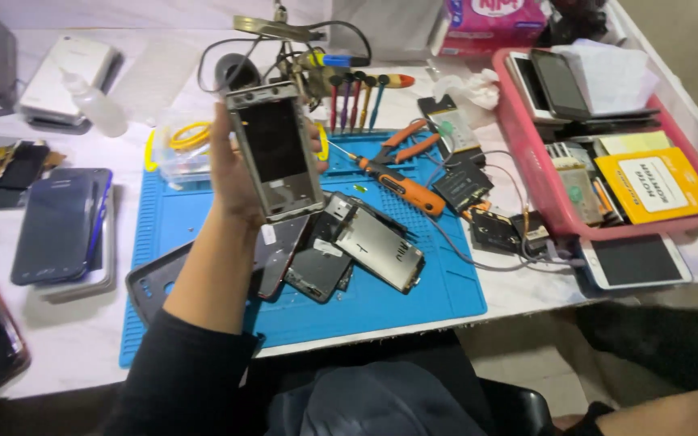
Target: A person is shown disassembling a mobile phone on a repair bench, using a screwdriver to remove screws and prying tools to separate the components.
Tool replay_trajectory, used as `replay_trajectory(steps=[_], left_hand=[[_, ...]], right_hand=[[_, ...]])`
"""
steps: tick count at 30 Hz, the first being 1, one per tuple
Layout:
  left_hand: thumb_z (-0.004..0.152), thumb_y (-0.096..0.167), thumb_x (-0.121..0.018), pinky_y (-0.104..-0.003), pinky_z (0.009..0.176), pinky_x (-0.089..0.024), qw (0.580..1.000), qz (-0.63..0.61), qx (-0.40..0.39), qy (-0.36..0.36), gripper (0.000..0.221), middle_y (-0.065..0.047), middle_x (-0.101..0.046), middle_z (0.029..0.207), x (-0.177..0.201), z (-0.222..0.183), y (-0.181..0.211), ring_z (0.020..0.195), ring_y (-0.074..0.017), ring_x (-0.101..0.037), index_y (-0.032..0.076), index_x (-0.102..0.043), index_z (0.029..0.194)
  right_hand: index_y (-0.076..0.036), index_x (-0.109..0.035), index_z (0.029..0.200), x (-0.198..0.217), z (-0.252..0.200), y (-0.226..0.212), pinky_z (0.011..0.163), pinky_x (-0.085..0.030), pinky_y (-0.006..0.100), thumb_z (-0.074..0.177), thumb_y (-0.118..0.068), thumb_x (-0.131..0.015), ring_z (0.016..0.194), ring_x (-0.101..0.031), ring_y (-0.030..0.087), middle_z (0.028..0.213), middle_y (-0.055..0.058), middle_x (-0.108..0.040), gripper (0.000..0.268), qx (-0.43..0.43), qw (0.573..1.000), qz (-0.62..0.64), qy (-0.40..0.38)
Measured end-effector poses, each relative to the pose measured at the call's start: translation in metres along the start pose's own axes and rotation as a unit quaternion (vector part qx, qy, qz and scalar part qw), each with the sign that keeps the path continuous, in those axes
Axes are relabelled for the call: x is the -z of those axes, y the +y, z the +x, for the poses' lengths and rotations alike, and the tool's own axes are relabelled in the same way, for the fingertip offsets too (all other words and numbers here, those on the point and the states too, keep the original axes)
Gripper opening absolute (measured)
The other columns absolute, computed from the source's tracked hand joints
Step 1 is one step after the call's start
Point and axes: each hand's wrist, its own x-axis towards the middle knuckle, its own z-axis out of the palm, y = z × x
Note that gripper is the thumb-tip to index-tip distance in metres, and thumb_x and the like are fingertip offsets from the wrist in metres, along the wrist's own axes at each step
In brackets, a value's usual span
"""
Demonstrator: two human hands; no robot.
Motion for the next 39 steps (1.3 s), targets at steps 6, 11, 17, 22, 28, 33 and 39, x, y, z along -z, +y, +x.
replay_trajectory(steps=[6, 11, 17, 22, 28, 33, 39], left_hand=[[0.065, 0.068, -0.026, -0.038, 0.067, -0.052, 0.999, -0.037, -0.013, 0.013, 0.086, -0.019, -0.055, 0.088, -0.017, 0.002, -0.023, 0.080, -0.0245, -0.058, -0.002, -0.041, 0.112], [0.074, 0.065, -0.024, -0.035, 0.069, -0.052, 0.995, -0.083, -0.014, -0.054, 0.080, -0.017, -0.054, 0.089, -0.025, 0.001, -0.035, 0.083, -0.0224, -0.058, -0.004, -0.040, 0.112], [0.080, 0.061, -0.021, -0.039, 0.079, -0.047, 0.990, -0.120, 0.000, -0.079, 0.074, -0.019, -0.052, 0.099, -0.035, -0.006, -0.035, 0.093, -0.0253, -0.054, -0.003, -0.043, 0.110], [0.077, 0.065, -0.019, -0.031, 0.078, -0.047, 0.994, -0.086, 0.000, -0.061, 0.081, -0.013, -0.053, 0.096, -0.025, -0.001, -0.035, 0.090, -0.0183, -0.055, -0.003, -0.032, 0.119], [0.078, 0.065, -0.021, -0.028, 0.079, -0.046, 0.993, -0.106, 0.024, -0.055, 0.081, -0.010, -0.050, 0.094, -0.020, -0.003, -0.041, 0.088, -0.0148, -0.053, -0.002, -0.026, 0.123], [0.079, 0.063, -0.021, -0.027, 0.080, -0.043, 0.991, -0.110, 0.039, -0.064, 0.080, -0.009, -0.046, 0.094, -0.024, -0.007, -0.043, 0.090, -0.0145, -0.050, -0.002, -0.023, 0.125], [0.080, 0.064, -0.019, -0.031, 0.084, -0.040, 0.987, -0.137, 0.041, -0.069, 0.081, -0.011, -0.043, 0.095, -0.026, -0.009, -0.046, 0.091, -0.0168, -0.046, -0.003, -0.021, 0.125]], right_hand=[[0.000, -0.040, 0.092, -0.174, 0.020, 0.002, 0.043, -0.041, 0.014, 0.080, -0.015, -0.042, 0.048, -0.046, 0.007, 0.073, 0.007, -0.043, 0.020, -0.077, 0.992, 0.001, -0.104], [-0.002, -0.055, 0.083, -0.274, 0.038, -0.004, 0.038, -0.041, 0.023, 0.074, -0.009, -0.049, 0.035, -0.044, 0.015, 0.042, 0.006, -0.046, 0.013, 0.018, 0.905, -0.122, -0.408], [-0.005, -0.052, 0.081, -0.315, 0.058, 0.002, 0.045, -0.039, 0.027, 0.080, -0.015, -0.045, 0.048, -0.042, 0.019, 0.056, 0.004, -0.040, 0.012, 0.133, 0.883, -0.151, -0.423], [-0.005, -0.057, 0.080, -0.320, 0.055, 0.014, 0.051, -0.044, 0.027, 0.075, -0.008, -0.053, 0.058, -0.052, 0.021, 0.066, 0.005, -0.051, 0.007, 0.204, 0.864, -0.180, -0.423], [-0.008, -0.054, 0.072, -0.319, 0.043, 0.029, 0.051, -0.042, 0.026, 0.076, -0.013, -0.054, 0.061, -0.051, 0.021, 0.065, 0.003, -0.050, 0.006, 0.275, 0.833, -0.157, -0.453], [-0.008, -0.054, 0.069, -0.319, 0.044, 0.028, 0.047, -0.041, 0.024, 0.074, -0.012, -0.055, 0.058, -0.050, 0.019, 0.062, 0.003, -0.050, 0.007, 0.261, 0.835, -0.130, -0.467], [-0.007, -0.055, 0.070, -0.317, 0.040, 0.031, 0.045, -0.040, 0.024, 0.073, -0.010, -0.055, 0.058, -0.049, 0.019, 0.060, 0.003, -0.048, 0.005, 0.263, 0.832, -0.136, -0.469]])
